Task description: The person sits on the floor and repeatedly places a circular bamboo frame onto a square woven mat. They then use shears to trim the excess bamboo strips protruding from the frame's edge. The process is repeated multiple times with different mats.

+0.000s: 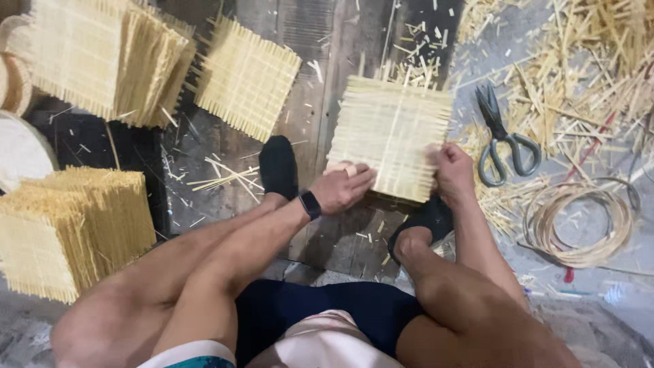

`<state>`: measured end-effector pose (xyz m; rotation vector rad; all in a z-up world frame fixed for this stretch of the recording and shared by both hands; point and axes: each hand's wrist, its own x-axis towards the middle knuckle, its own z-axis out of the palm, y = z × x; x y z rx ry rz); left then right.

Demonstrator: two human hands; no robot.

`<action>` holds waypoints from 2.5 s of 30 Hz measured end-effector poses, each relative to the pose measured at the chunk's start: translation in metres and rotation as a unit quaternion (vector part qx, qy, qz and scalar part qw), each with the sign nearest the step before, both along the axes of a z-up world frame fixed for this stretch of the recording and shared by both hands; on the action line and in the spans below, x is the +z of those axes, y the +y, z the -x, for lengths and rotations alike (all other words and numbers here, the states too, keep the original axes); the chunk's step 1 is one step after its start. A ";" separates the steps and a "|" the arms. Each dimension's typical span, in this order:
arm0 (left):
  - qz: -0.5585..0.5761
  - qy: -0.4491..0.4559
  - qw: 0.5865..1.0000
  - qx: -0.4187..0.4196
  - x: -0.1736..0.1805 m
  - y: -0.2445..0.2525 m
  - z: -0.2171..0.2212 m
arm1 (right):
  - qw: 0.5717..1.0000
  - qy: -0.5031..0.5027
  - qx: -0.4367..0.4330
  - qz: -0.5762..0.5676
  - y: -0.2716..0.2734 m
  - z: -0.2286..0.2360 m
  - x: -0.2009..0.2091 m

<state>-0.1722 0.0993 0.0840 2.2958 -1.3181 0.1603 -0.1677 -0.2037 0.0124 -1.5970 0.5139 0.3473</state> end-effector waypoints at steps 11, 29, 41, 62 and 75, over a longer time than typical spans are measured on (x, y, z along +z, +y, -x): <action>0.219 0.592 0.630 0.453 -0.073 0.020 -0.052 | 0.998 -0.035 -0.042 0.045 0.015 0.002 0.008; 0.188 0.619 0.602 0.468 -0.087 0.043 -0.055 | 0.970 -0.119 -0.171 0.126 -0.035 0.026 -0.023; 0.337 0.602 0.514 0.510 -0.071 0.082 -0.073 | 0.899 -0.004 -0.112 0.423 -0.241 0.183 -0.015; 0.336 0.491 0.791 0.142 0.128 -0.126 -0.047 | 0.952 -0.224 -0.089 -0.187 -0.217 0.044 0.305; 0.266 0.458 0.830 0.175 0.089 -0.107 -0.023 | 0.944 -0.215 -0.137 0.209 -0.241 0.044 0.314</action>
